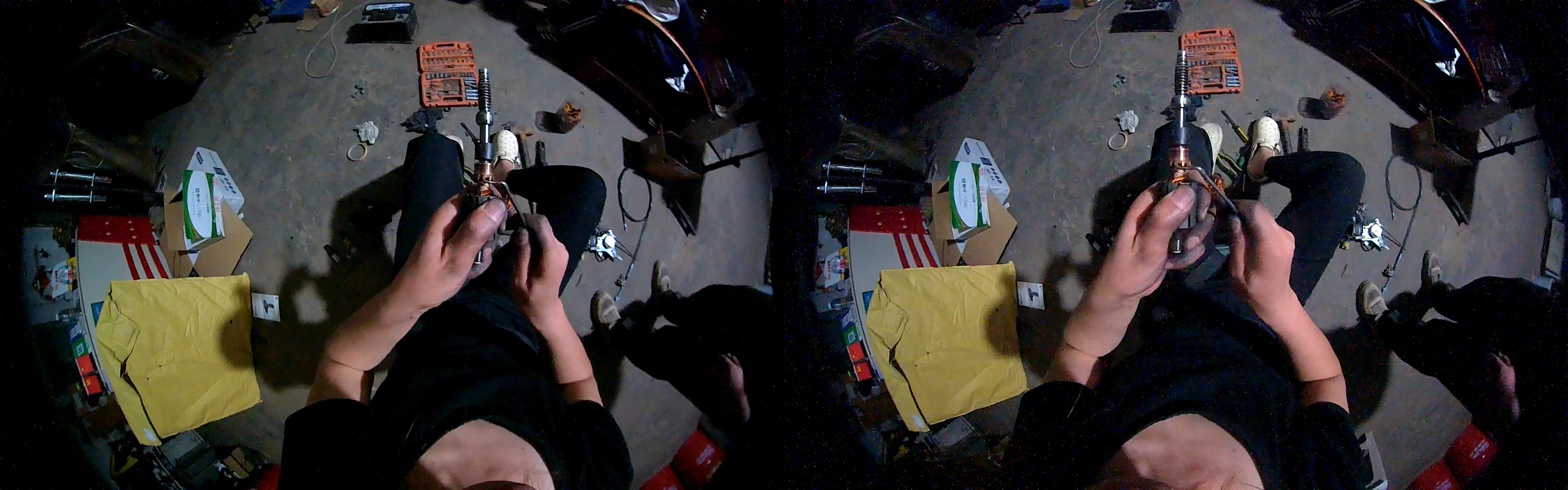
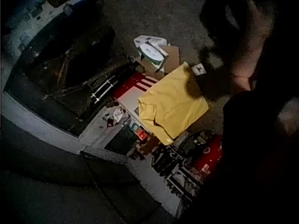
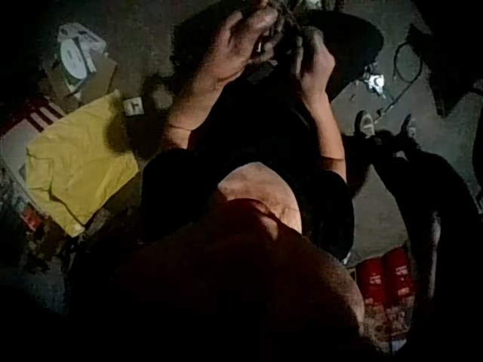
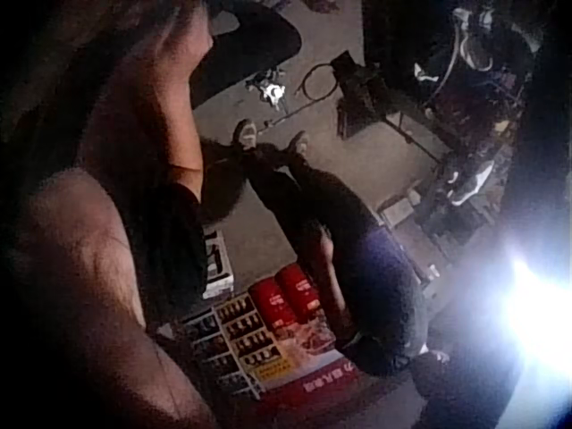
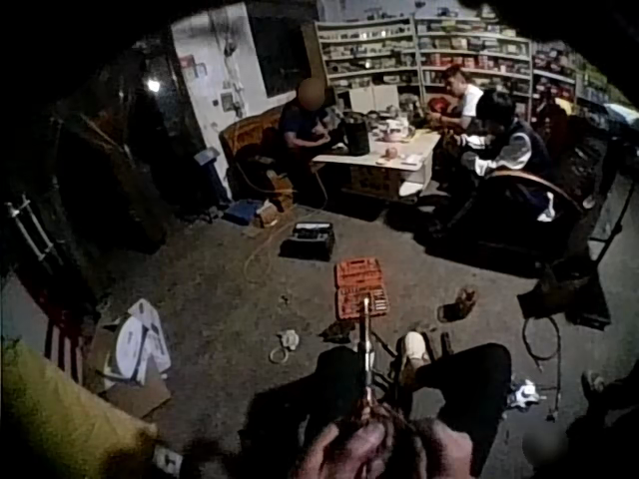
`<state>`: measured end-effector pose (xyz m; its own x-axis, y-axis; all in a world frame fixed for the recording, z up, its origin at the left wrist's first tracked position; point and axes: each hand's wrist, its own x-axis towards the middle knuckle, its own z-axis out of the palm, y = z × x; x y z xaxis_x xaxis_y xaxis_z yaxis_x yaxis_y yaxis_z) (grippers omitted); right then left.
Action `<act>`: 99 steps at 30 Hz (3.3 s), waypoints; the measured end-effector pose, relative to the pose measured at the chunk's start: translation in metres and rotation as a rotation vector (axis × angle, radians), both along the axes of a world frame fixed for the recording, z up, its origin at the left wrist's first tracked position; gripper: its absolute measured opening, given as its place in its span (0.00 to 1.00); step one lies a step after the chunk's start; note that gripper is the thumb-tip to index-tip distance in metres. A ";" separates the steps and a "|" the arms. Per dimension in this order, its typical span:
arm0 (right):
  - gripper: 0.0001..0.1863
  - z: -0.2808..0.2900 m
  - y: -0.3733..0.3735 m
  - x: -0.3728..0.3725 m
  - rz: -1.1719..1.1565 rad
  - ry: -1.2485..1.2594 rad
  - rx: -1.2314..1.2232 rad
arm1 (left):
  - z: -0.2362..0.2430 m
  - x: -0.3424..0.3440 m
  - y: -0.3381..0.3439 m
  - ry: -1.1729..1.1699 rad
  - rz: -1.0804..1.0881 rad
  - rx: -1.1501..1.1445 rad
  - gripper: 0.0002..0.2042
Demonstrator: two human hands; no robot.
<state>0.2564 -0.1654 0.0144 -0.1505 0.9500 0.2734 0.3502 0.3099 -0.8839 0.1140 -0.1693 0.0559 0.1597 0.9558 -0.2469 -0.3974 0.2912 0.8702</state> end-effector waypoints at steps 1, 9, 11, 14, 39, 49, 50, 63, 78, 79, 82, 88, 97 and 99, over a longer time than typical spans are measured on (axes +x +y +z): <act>0.05 0.002 -0.001 0.000 0.009 -0.022 -0.056 | 0.000 0.001 0.001 0.020 0.010 0.014 0.14; 0.14 -0.001 -0.004 -0.003 0.122 0.412 -0.445 | -0.013 -0.006 0.012 0.100 -0.035 0.136 0.14; 0.15 0.003 -0.004 -0.003 0.146 0.567 -0.657 | -0.014 -0.006 0.013 0.078 -0.053 0.123 0.15; 0.14 0.007 -0.003 -0.001 0.190 0.715 -0.856 | -0.015 -0.003 0.013 0.123 0.010 0.172 0.16; 0.15 0.000 0.004 -0.008 0.056 0.286 -0.218 | -0.018 0.001 0.032 0.453 0.132 0.460 0.15; 0.16 0.020 0.005 0.006 0.258 0.873 -1.082 | -0.024 -0.009 0.032 0.092 -0.061 0.227 0.16; 0.16 0.020 0.006 0.007 0.288 0.902 -1.101 | -0.026 -0.009 0.034 0.057 -0.078 0.230 0.16; 0.17 0.000 0.006 0.014 0.470 0.966 -1.201 | -0.062 0.006 0.045 -0.174 -0.309 0.184 0.28; 0.19 0.019 0.054 0.020 -0.156 0.619 -0.497 | -0.028 0.003 0.046 0.508 -0.108 0.530 0.20; 0.20 0.018 0.058 0.019 -0.140 0.602 -0.486 | -0.025 0.003 0.046 0.611 -0.103 0.602 0.20; 0.19 0.017 0.065 0.011 -0.106 0.729 -0.340 | -0.021 0.007 0.041 0.733 -0.032 0.672 0.21; 0.16 0.022 0.064 0.000 -0.128 0.833 -0.276 | -0.008 0.007 0.036 0.886 0.071 0.687 0.24; 0.10 0.028 0.057 0.005 -0.201 0.586 -0.150 | -0.011 0.010 0.033 1.073 0.347 0.816 0.20; 0.11 0.017 0.058 0.008 -0.193 0.596 -0.164 | -0.010 0.012 0.036 0.961 0.352 0.801 0.14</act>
<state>0.2647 -0.1075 0.0315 0.1600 0.9814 0.1065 -0.1791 0.1349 -0.9745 0.1256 -0.1335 0.0459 -0.0491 0.8440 0.5341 0.5304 -0.4310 0.7300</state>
